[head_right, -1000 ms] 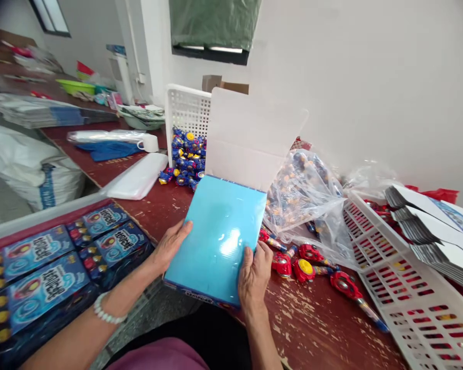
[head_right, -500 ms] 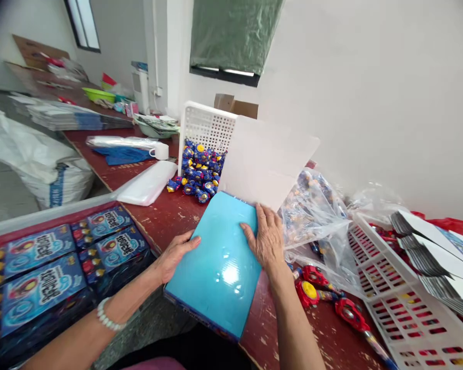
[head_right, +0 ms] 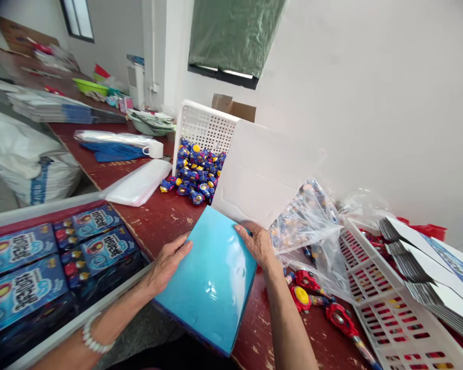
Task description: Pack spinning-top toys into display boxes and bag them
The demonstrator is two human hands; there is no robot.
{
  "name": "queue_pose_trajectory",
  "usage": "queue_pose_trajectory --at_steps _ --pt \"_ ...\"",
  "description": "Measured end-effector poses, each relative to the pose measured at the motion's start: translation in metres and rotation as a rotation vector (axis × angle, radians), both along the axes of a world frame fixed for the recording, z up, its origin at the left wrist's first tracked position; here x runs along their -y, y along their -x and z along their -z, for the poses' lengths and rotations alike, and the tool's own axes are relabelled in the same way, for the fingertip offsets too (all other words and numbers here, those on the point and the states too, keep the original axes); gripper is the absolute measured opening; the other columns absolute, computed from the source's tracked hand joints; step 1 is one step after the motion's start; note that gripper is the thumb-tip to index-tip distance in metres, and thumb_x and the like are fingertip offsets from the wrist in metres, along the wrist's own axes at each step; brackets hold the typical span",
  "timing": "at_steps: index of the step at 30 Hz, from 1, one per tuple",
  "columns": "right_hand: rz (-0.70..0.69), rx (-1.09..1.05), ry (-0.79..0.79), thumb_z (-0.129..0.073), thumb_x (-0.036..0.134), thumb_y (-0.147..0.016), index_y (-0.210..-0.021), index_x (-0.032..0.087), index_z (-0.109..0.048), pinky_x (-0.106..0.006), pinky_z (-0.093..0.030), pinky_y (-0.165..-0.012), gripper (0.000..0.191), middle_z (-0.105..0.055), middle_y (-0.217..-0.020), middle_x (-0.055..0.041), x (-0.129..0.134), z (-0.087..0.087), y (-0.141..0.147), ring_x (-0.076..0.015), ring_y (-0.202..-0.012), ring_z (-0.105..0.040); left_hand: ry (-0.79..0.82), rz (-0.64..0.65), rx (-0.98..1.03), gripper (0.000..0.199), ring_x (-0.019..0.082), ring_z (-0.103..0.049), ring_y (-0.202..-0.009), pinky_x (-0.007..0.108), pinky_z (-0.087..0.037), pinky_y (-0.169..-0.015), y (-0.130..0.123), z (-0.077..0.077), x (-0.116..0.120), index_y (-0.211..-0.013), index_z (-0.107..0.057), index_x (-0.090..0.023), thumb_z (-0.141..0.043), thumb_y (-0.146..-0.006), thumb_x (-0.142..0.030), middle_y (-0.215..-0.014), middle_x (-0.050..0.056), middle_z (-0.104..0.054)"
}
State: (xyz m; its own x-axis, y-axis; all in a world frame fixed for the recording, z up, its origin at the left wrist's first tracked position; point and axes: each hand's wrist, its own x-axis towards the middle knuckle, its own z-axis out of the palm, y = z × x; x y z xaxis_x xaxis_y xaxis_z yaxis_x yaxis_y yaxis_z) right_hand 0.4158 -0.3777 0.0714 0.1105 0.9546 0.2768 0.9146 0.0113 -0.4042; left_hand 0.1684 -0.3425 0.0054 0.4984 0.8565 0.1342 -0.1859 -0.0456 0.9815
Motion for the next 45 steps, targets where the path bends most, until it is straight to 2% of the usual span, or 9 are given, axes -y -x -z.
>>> queue_pose_trajectory --at_steps 4,8,14,18,23,29,34,38,45 --pt "0.036 0.207 0.104 -0.03 0.058 -0.094 -0.075 0.019 -0.068 -0.031 -0.044 -0.065 0.058 -0.067 -0.072 -0.0069 -0.003 0.001 -0.001 -0.0227 -0.071 -0.064 -0.257 -0.146 -0.189 0.047 0.026 -0.053 -0.121 0.033 -0.039 -0.104 -0.005 0.011 -0.005 -0.128 -0.058 -0.017 -0.044 -0.093 -0.044 -0.13 0.008 -0.06" --pt "0.075 0.395 0.158 -0.036 0.049 -0.096 -0.087 0.019 -0.069 -0.033 -0.045 -0.072 0.045 -0.068 -0.084 -0.0095 -0.005 -0.001 0.005 -0.0253 -0.082 -0.064 -0.568 -0.31 -0.436 0.048 0.027 -0.05 -0.125 0.039 -0.04 -0.107 -0.014 0.033 -0.009 -0.131 -0.053 -0.007 -0.038 -0.094 -0.033 -0.134 0.018 -0.054" --pt "0.085 0.521 0.182 -0.048 0.027 -0.092 -0.126 0.025 -0.054 -0.031 -0.049 -0.076 0.034 -0.058 -0.119 -0.009 -0.007 0.017 0.029 -0.0261 -0.11 -0.054 -0.883 -0.277 -0.62 0.046 0.027 -0.036 -0.136 0.049 -0.033 -0.112 -0.025 0.047 0.005 -0.125 -0.06 -0.013 -0.032 -0.089 -0.006 -0.139 0.013 -0.05" --pt "0.167 0.512 0.267 -0.042 0.006 -0.088 -0.11 0.016 -0.063 -0.03 -0.052 -0.069 0.031 -0.062 -0.107 -0.014 -0.009 0.049 0.06 -0.0251 -0.1 -0.06 -1.159 -0.098 -0.806 0.039 0.031 -0.036 -0.136 0.057 -0.02 -0.115 -0.027 0.048 0.027 -0.127 -0.058 -0.017 -0.046 -0.094 -0.034 -0.132 0.012 -0.057" --pt "0.191 0.438 0.231 -0.045 0.006 -0.085 -0.107 0.012 -0.063 -0.032 -0.053 -0.071 0.029 -0.061 -0.108 -0.0177 -0.011 0.061 0.073 -0.0245 -0.096 -0.061 -1.129 0.111 -0.898 0.063 0.036 -0.024 -0.14 0.063 -0.015 -0.111 -0.025 0.053 0.027 -0.142 -0.041 -0.016 -0.041 -0.091 -0.054 -0.15 0.014 -0.033" --pt "0.256 0.328 0.017 -0.037 0.003 -0.084 -0.124 0.022 -0.055 -0.026 -0.047 -0.09 0.048 -0.058 -0.12 -0.0075 0.054 0.035 0.007 -0.016 -0.108 -0.056 -1.004 0.108 -0.996 0.062 0.037 -0.02 -0.142 0.066 -0.005 -0.11 -0.017 0.044 -0.011 -0.142 -0.042 -0.018 -0.043 -0.09 -0.052 -0.151 0.011 -0.031" --pt "0.469 0.263 -0.014 -0.059 0.026 -0.081 -0.12 0.011 -0.06 -0.051 -0.041 -0.097 0.042 -0.054 -0.122 -0.0208 0.125 0.089 -0.034 -0.0358 -0.114 -0.051 -1.005 0.12 -0.988 0.056 0.038 -0.021 -0.141 0.069 -0.007 -0.108 -0.014 0.042 -0.018 -0.14 -0.044 -0.025 -0.046 -0.09 -0.049 -0.151 0.009 -0.031" --pt "0.537 0.186 -0.039 -0.054 0.032 -0.084 -0.113 0.013 -0.064 -0.052 -0.044 -0.091 0.036 -0.046 -0.131 -0.0223 0.132 0.131 -0.038 -0.0361 -0.11 -0.053 -1.0 0.186 -0.92 0.049 0.041 -0.019 -0.141 0.073 -0.007 -0.106 -0.022 0.037 -0.003 -0.138 -0.046 -0.032 -0.046 -0.091 -0.047 -0.151 0.006 -0.033" --pt "0.496 -0.017 -0.179 -0.057 0.035 -0.072 -0.082 0.017 -0.069 -0.047 -0.048 -0.087 0.024 -0.059 -0.109 -0.0153 0.124 0.128 -0.055 -0.0302 -0.096 -0.059 -0.895 0.439 -0.694 0.036 0.035 -0.03 -0.138 0.071 -0.007 -0.11 -0.044 0.022 0.028 -0.121 -0.062 -0.032 -0.058 -0.085 -0.036 -0.14 0.0 -0.051"
